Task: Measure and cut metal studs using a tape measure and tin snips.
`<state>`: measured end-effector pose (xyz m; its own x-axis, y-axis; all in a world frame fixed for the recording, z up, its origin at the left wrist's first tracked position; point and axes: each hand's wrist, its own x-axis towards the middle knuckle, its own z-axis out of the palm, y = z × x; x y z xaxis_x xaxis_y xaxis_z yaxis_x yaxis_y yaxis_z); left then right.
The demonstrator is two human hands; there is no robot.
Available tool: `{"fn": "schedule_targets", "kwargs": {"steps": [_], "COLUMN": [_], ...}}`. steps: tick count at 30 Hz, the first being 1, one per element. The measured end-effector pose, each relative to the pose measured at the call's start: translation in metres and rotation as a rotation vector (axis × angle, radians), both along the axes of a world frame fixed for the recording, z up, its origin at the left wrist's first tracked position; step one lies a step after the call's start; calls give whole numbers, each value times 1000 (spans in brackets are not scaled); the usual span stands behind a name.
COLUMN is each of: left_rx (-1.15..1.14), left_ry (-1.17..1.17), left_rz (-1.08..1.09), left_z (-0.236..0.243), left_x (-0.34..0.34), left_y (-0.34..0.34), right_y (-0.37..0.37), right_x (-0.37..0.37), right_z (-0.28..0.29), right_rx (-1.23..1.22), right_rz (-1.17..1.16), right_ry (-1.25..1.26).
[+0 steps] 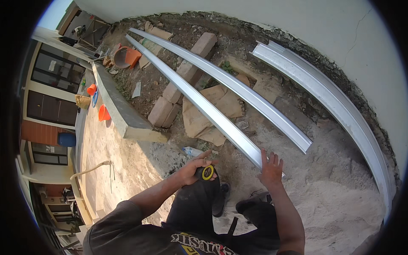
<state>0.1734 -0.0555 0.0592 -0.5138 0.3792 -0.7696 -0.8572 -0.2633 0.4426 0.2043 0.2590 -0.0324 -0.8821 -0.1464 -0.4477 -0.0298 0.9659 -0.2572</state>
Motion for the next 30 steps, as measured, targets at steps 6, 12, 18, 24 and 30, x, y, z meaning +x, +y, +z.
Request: {"fn": "schedule_targets", "kwargs": {"steps": [6, 12, 18, 24, 30], "left_rx": [149, 83, 87, 17, 74], "left_ry": [94, 181, 230, 211, 128], "left_rz": [123, 157, 83, 90, 109], "left_z": [-98, -115, -107, -136, -147], "left_x": [-40, -40, -15, -16, -42], "left_y": [18, 13, -42, -57, -33], "right_y": [-1, 34, 46, 49, 22], "right_x": [-10, -44, -59, -52, -27], "right_z": [-28, -21, 0, -23, -39], "right_rx": [-43, -12, 51, 76, 54], "right_rz": [-18, -115, -255, -199, -127], "right_ry": [43, 190, 237, 250, 257]}}
